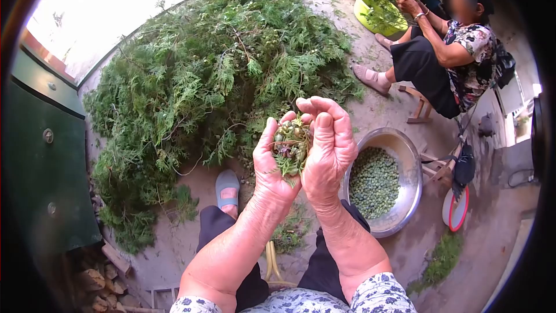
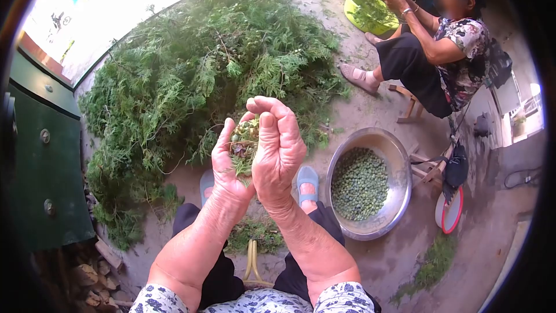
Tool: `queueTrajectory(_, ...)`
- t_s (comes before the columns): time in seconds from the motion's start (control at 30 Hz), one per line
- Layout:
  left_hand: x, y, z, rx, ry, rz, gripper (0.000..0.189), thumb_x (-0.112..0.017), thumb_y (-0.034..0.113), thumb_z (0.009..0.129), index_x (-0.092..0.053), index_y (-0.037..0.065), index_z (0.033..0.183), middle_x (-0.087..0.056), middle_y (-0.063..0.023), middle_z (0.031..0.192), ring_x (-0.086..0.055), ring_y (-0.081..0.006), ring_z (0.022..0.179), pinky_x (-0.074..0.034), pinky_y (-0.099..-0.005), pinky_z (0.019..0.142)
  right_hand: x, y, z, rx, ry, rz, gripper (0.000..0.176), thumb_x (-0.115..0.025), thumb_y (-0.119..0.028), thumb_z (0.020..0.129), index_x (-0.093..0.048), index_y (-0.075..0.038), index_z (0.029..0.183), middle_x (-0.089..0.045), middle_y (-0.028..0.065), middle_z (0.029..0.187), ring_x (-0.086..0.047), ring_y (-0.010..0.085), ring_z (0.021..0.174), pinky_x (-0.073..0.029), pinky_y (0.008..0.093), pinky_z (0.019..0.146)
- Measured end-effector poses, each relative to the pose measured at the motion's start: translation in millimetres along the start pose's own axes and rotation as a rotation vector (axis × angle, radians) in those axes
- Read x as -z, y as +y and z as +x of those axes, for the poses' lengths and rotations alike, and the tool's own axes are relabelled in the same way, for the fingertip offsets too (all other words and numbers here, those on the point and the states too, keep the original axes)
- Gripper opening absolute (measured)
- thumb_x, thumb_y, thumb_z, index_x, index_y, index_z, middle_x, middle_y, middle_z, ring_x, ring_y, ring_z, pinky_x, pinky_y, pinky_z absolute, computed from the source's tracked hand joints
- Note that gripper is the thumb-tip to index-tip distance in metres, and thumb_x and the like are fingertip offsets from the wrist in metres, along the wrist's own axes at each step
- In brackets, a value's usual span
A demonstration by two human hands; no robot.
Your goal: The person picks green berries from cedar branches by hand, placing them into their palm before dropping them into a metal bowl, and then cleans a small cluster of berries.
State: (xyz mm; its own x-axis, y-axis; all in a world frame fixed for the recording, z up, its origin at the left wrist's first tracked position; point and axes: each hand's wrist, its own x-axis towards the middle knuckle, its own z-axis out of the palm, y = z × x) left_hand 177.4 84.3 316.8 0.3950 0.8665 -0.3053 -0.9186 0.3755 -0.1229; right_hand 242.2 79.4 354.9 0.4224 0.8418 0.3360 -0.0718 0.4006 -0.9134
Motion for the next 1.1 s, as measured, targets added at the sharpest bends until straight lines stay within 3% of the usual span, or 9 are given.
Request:
queueTrajectory(0.2,-9.5,6.4,2.5,-0.032,-0.013,-0.063,0.033,-0.049,0.037,0.094,-0.054,0.007,0.109,-0.062,-0.0155,0.102,-0.06,-0.0319,0.099,-0.048,-0.0505,0.09,2.9,-1.0,3.8,0.222,-0.021,-0.137,0.017,-0.048,-0.009,0.096,-0.059,0.0,0.106,-0.06,0.0073,0.106,-0.058,0.0109,0.087,-0.048,0.0251,0.079)
queueTrajectory(0.27,-14.6,9.3,1.4,-0.064,0.003,-0.046,0.032,-0.051,0.034,0.093,-0.058,0.006,0.107,-0.064,-0.0166,0.103,-0.062,-0.0306,0.095,-0.051,-0.0435,0.086,4.9,-9.9,6.9,0.16,-0.014,-0.124,0.014,-0.051,-0.005,0.093,-0.06,-0.001,0.103,-0.059,0.0079,0.103,-0.059,0.0127,0.086,-0.048,0.0252,0.078)
queueTrajectory(0.4,-11.7,22.2,7.1,-0.047,-0.049,-0.113,0.031,-0.05,0.035,0.093,-0.057,0.008,0.107,-0.063,-0.0174,0.103,-0.062,-0.0327,0.093,-0.055,-0.05,0.077,24.6,-18.1,28.5,0.145,-0.368,-0.381,0.028,-0.056,0.01,0.079,-0.062,-0.003,0.103,-0.056,0.0082,0.093,-0.059,0.0151,0.08,-0.048,0.0262,0.074)
queueTrajectory(0.47,-15.6,24.0,9.4,-0.183,0.083,-0.005,0.031,-0.05,0.035,0.093,-0.057,0.007,0.106,-0.062,-0.0171,0.103,-0.062,-0.0331,0.093,-0.055,-0.0494,0.078,28.3,-22.3,32.5,-0.06,-0.602,-0.44,0.041,-0.057,0.012,0.073,-0.063,-0.006,0.109,-0.055,0.0075,0.095,-0.058,0.0152,0.08,-0.048,0.0264,0.073)
queueTrajectory(0.5,-13.8,27.4,9.2,-0.176,0.052,-0.018,0.031,-0.051,0.034,0.093,-0.056,0.006,0.106,-0.061,-0.0173,0.104,-0.061,-0.0334,0.095,-0.054,-0.0482,0.08,28.2,-24.1,33.4,0.002,-0.632,-0.485,0.047,-0.06,0.011,0.069,-0.063,-0.007,0.112,-0.052,0.0006,0.089,-0.045,0.0064,0.066,-0.041,0.0201,0.062)
queueTrajectory(0.73,-12.6,26.8,8.7,-0.185,0.008,0.02,0.033,-0.052,0.034,0.093,-0.054,0.004,0.107,-0.061,-0.0164,0.099,-0.06,-0.0318,0.097,-0.052,-0.0443,0.084,27.8,-9.5,28.2,0.092,-0.8,-0.442,0.04,-0.07,0.005,0.066,-0.067,-0.007,0.104,-0.055,0.0043,0.087,-0.053,0.0147,0.078,-0.045,0.0269,0.07)
queueTrajectory(1.0,-13.7,26.8,8.3,-0.163,-0.008,-0.038,0.032,-0.051,0.033,0.093,-0.056,0.004,0.106,-0.06,-0.0188,0.102,-0.058,-0.0337,0.1,-0.051,-0.0468,0.084,25.7,-1.6,24.2,0.063,-0.636,-0.246,0.02,-0.072,0.003,0.071,-0.068,-0.001,0.091,-0.058,0.0014,0.08,-0.056,0.0122,0.076,-0.046,0.0247,0.069)
queueTrajectory(1.07,-14.1,27.2,7.6,-0.166,0.004,0.0,0.033,-0.052,0.035,0.093,-0.054,0.004,0.107,-0.061,-0.0162,0.102,-0.06,-0.0316,0.1,-0.052,-0.0453,0.085,25.7,-12.8,24.2,-0.253,-0.476,-0.235,0.019,-0.069,0.005,0.074,-0.067,-0.001,0.092,-0.061,0.0045,0.085,-0.059,0.0126,0.082,-0.049,0.0266,0.073)
queueTrajectory(1.1,-11.9,26.9,7.6,-0.165,0.003,-0.002,0.033,-0.052,0.035,0.093,-0.054,0.004,0.107,-0.061,-0.0162,0.102,-0.06,-0.0316,0.1,-0.052,-0.0453,0.085,27.4,-9.7,25.0,-0.221,-0.452,-0.273,0.018,-0.068,0.006,0.075,-0.067,0.0,0.092,-0.061,0.0037,0.087,-0.059,0.0105,0.084,-0.049,0.0241,0.072)
